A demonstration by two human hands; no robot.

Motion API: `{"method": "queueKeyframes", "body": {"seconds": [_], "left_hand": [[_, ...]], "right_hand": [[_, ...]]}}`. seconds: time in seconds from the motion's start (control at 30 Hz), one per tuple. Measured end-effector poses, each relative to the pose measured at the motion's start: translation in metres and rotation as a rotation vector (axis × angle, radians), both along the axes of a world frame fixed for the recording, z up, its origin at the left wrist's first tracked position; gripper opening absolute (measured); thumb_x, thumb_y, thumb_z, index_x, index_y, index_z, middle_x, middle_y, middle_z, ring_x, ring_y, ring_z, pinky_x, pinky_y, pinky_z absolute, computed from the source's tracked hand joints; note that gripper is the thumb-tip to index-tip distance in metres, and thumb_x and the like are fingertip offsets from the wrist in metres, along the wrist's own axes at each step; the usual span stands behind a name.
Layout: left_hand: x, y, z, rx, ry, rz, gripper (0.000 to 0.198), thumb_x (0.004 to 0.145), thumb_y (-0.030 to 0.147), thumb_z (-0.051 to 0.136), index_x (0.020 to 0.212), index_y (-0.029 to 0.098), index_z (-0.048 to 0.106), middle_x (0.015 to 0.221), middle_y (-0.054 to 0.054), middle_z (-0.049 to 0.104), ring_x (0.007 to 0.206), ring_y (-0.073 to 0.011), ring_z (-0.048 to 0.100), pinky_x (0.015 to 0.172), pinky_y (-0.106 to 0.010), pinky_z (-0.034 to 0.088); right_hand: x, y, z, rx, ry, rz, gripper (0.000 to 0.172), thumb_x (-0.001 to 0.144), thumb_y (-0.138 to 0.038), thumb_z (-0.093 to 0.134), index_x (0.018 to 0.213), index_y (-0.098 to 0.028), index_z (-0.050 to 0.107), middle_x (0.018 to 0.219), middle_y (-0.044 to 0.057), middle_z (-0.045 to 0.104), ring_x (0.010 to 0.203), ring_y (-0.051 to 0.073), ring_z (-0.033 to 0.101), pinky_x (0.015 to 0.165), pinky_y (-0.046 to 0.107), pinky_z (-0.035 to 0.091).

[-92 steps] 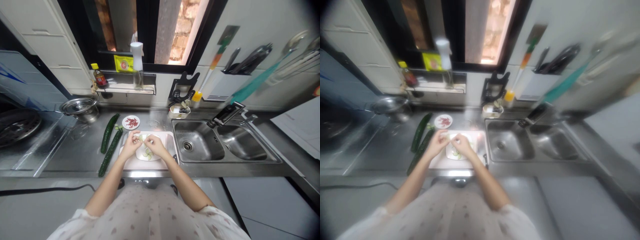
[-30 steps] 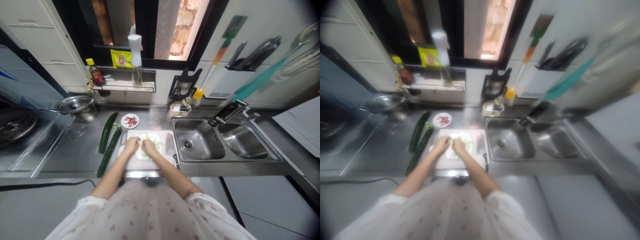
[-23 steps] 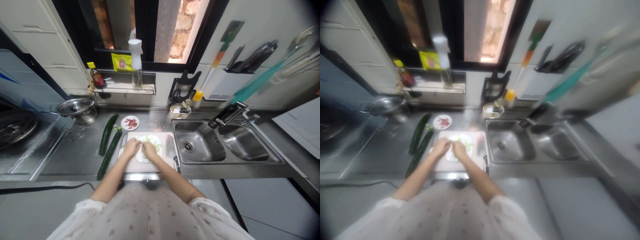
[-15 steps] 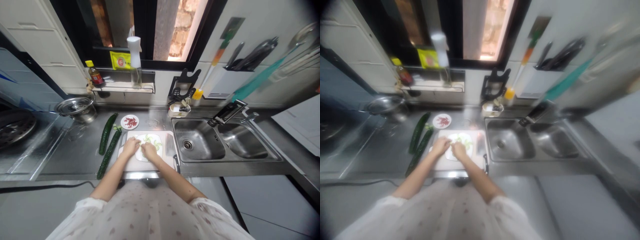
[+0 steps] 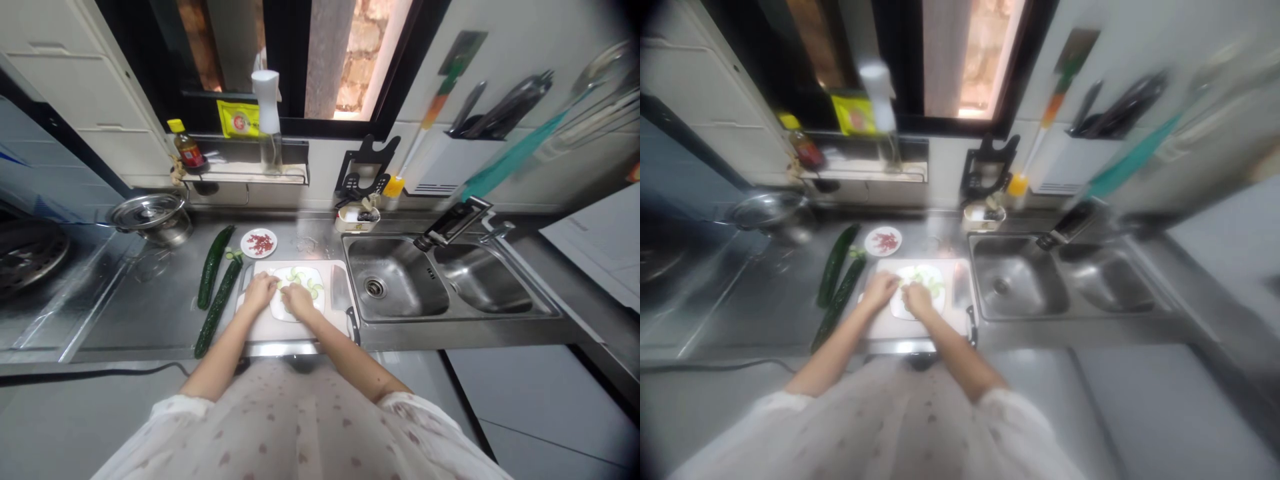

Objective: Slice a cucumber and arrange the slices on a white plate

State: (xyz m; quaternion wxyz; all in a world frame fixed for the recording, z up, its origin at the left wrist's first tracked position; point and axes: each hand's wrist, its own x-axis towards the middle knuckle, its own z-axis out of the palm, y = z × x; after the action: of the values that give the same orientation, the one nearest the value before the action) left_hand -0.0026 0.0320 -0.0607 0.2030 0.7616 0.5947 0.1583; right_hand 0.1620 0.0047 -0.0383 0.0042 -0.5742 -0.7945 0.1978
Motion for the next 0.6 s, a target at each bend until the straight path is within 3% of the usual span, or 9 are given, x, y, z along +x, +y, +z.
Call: {"method": "queueKeyframes", "body": {"seconds": [0.6], "left_hand": [[0.0048,-0.0055,0.0038,-0.026,0.046,-0.005,0.030,0.085,0.027,0.054,0.110,0.024,0.071,0.098,-0.008,0.059,0.100,-0.0234,0.054,0.081,-0.030,0.043]], "right_hand": [[0.0007,-0.0011,0.0002,0.017,-0.027,0.022,0.031,0.095,-0.028,0.042,0.114,-0.022,0.066,0.104,0.012,0.064,0.095,0.022,0.059,0.076,0.029,0.041]]}}
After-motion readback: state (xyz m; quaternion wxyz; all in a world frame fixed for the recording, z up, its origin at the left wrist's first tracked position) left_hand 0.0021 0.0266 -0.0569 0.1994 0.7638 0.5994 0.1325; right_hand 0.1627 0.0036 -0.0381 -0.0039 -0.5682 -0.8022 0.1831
